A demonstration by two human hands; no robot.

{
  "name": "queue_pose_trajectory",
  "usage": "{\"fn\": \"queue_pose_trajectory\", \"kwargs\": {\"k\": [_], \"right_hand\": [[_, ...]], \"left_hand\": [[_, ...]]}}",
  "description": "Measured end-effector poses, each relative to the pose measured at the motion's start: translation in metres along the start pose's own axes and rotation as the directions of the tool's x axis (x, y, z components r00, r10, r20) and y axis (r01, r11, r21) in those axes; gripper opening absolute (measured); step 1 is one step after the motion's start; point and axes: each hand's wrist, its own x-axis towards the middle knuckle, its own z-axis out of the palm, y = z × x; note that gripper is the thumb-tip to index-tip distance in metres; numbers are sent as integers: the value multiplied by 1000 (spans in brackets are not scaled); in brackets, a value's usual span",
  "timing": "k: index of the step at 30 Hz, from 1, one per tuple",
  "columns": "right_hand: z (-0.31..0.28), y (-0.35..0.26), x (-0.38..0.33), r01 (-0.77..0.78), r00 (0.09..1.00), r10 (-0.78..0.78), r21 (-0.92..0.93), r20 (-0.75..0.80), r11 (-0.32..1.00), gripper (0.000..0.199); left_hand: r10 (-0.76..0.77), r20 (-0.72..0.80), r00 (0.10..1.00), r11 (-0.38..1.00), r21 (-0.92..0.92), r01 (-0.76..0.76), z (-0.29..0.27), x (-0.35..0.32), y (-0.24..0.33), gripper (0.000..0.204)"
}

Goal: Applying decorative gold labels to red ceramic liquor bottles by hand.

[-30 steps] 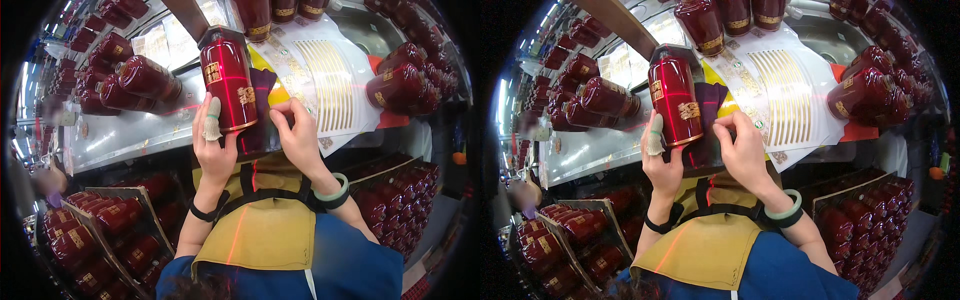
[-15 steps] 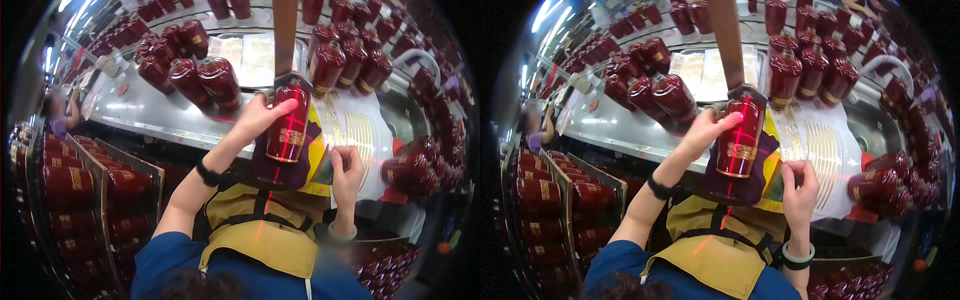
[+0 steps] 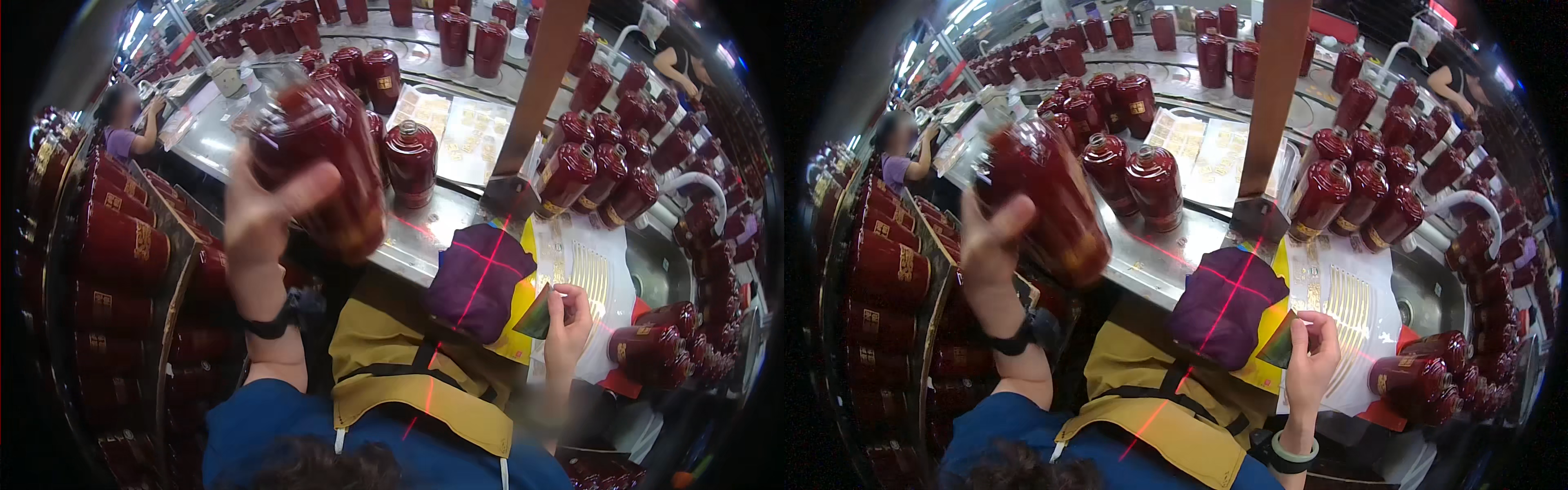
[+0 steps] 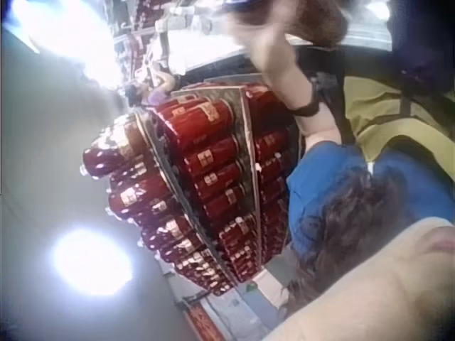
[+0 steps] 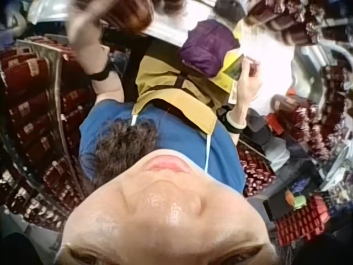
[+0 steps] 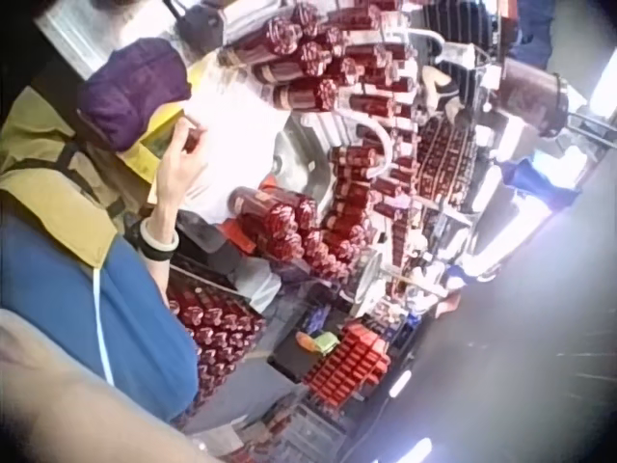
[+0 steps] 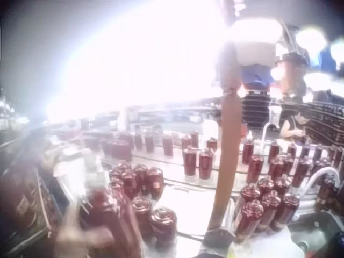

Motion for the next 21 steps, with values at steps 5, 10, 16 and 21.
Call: {"fn": "queue_pose_trajectory", "kwargs": {"k": [5, 10, 16, 21], "right_hand": [[18, 1, 3, 46, 998, -46, -13, 47, 999, 10], [32, -6, -10, 57, 996, -54, -47, 64, 997, 8], [20, 2, -20, -10, 999, 13, -92, 32, 996, 8], [15, 4, -19, -57, 998, 57, -113, -6, 992, 8]], "left_hand": [[721, -52, 691, 647, 409, -644, -38, 112, 23, 42], [657, -151, 739, 735, 347, -583, -42, 196, -32, 46], [348, -144, 926, 733, 658, -173, -47, 231, -130, 78], [156, -133, 979, 587, 810, 17, -47, 225, -163, 95]]}}
